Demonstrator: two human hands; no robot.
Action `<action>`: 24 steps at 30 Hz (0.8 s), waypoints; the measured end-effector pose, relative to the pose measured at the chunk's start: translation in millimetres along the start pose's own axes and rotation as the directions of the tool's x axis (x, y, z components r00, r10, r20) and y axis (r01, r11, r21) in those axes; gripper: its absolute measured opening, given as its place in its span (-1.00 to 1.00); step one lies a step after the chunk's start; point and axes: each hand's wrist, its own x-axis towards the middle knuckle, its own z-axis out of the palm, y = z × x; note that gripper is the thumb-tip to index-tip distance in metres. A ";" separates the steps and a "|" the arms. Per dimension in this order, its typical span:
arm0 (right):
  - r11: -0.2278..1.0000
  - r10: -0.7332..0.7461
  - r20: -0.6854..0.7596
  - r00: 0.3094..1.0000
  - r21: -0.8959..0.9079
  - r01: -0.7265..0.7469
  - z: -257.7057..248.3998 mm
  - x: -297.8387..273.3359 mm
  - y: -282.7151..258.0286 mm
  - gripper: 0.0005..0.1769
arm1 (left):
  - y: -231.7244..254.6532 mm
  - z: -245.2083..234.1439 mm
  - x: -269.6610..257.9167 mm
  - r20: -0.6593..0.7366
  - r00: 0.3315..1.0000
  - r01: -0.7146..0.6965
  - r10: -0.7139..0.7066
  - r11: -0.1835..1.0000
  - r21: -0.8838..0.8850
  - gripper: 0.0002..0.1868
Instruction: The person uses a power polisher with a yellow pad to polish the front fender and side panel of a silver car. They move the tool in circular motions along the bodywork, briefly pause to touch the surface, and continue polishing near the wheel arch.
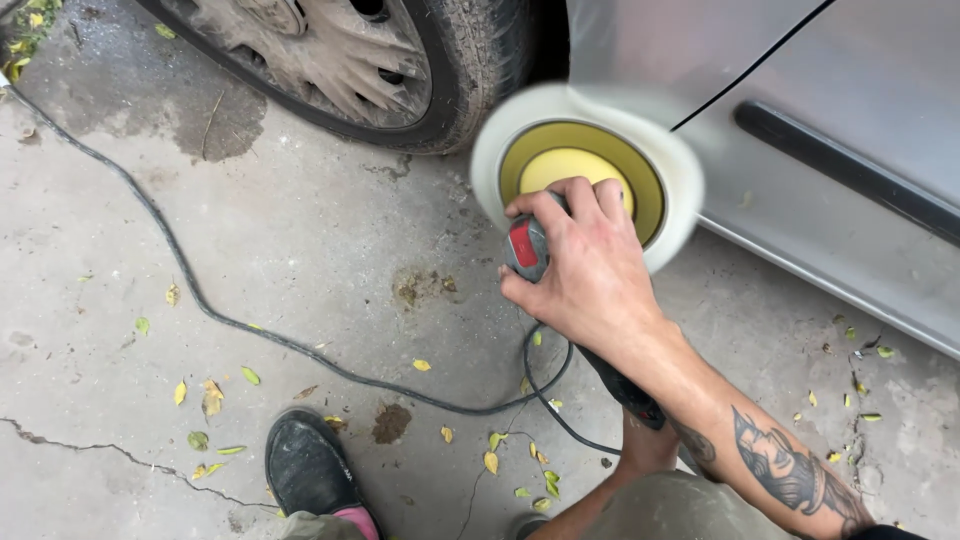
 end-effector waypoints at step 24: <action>0.998 0.058 0.149 0.987 -0.012 -0.057 65.4 13.4 40.0 -0.31 | 23.5 -4.4 0.3 -0.057 0.998 -0.003 -0.003 0.995 -0.102 -0.71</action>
